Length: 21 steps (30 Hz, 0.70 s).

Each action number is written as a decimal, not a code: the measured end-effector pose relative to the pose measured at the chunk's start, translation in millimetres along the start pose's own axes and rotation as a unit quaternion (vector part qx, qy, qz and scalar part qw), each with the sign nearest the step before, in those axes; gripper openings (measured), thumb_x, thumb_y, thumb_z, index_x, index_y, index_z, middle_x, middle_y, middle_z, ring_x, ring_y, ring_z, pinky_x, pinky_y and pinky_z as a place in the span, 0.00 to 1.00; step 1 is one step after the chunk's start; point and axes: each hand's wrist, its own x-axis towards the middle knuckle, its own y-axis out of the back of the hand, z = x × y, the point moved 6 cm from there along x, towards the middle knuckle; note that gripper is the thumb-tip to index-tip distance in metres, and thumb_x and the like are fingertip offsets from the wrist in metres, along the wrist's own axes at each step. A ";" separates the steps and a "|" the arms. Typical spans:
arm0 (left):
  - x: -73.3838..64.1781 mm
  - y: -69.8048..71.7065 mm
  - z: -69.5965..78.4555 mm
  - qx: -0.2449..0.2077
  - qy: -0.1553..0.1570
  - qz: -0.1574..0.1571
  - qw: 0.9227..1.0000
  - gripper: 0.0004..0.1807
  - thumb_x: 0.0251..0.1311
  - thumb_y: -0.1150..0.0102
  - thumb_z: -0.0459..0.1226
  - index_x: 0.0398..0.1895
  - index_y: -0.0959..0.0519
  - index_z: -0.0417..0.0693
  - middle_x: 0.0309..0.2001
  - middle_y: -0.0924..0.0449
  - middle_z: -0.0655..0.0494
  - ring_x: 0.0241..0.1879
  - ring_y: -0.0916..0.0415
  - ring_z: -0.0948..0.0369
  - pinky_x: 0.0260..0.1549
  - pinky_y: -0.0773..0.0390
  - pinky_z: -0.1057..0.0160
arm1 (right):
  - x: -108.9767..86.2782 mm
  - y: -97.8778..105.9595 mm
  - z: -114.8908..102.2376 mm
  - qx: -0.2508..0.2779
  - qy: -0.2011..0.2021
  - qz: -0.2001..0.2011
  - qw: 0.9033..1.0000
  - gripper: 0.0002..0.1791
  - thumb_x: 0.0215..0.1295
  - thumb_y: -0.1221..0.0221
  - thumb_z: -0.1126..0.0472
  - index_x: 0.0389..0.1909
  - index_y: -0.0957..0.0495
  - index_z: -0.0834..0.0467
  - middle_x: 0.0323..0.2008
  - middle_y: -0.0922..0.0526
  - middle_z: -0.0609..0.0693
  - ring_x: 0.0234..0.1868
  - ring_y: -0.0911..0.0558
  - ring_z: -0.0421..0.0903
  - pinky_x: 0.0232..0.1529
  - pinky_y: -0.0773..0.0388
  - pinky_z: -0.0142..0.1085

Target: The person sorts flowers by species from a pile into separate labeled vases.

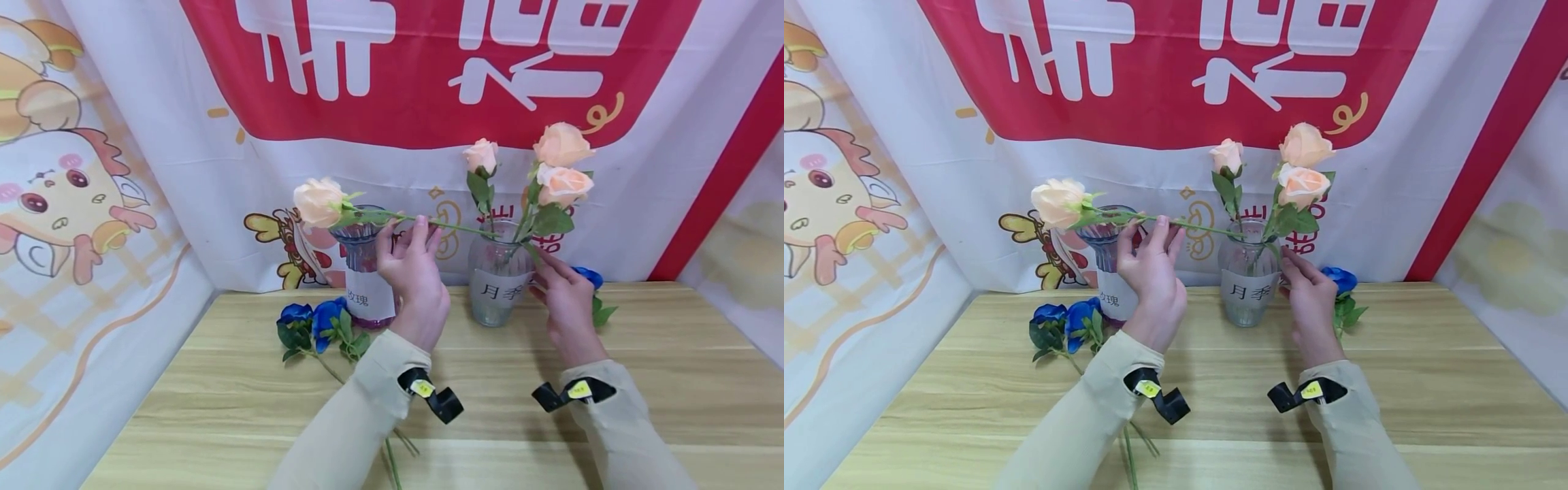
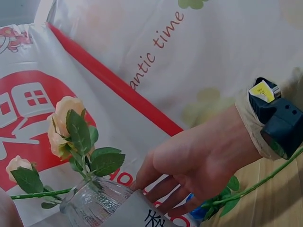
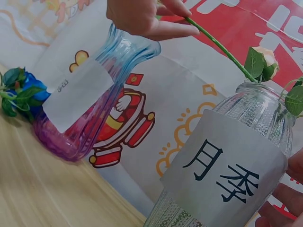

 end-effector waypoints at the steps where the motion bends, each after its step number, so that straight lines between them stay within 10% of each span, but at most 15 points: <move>1: 0.4 -1.5 -1.5 0.003 -0.001 -0.001 1.000 0.15 0.64 0.30 0.25 0.50 0.21 0.47 0.35 0.15 0.49 0.37 0.11 0.52 0.49 0.10 0.47 | 0.0 -0.2 -0.1 0.000 0.000 -0.001 1.000 0.24 0.82 0.44 0.53 0.75 0.26 0.44 0.79 0.31 0.47 0.57 0.20 0.36 0.56 0.19 0.30; 21: 5.6 -18.4 -33.7 0.081 0.005 0.002 0.997 0.17 0.63 0.28 0.28 0.54 0.16 0.46 0.35 0.15 0.53 0.30 0.14 0.62 0.41 0.10 0.61 | -0.4 -1.4 0.0 0.019 0.002 -0.004 1.000 0.25 0.81 0.43 0.54 0.75 0.27 0.45 0.75 0.28 0.44 0.57 0.20 0.37 0.58 0.21 0.32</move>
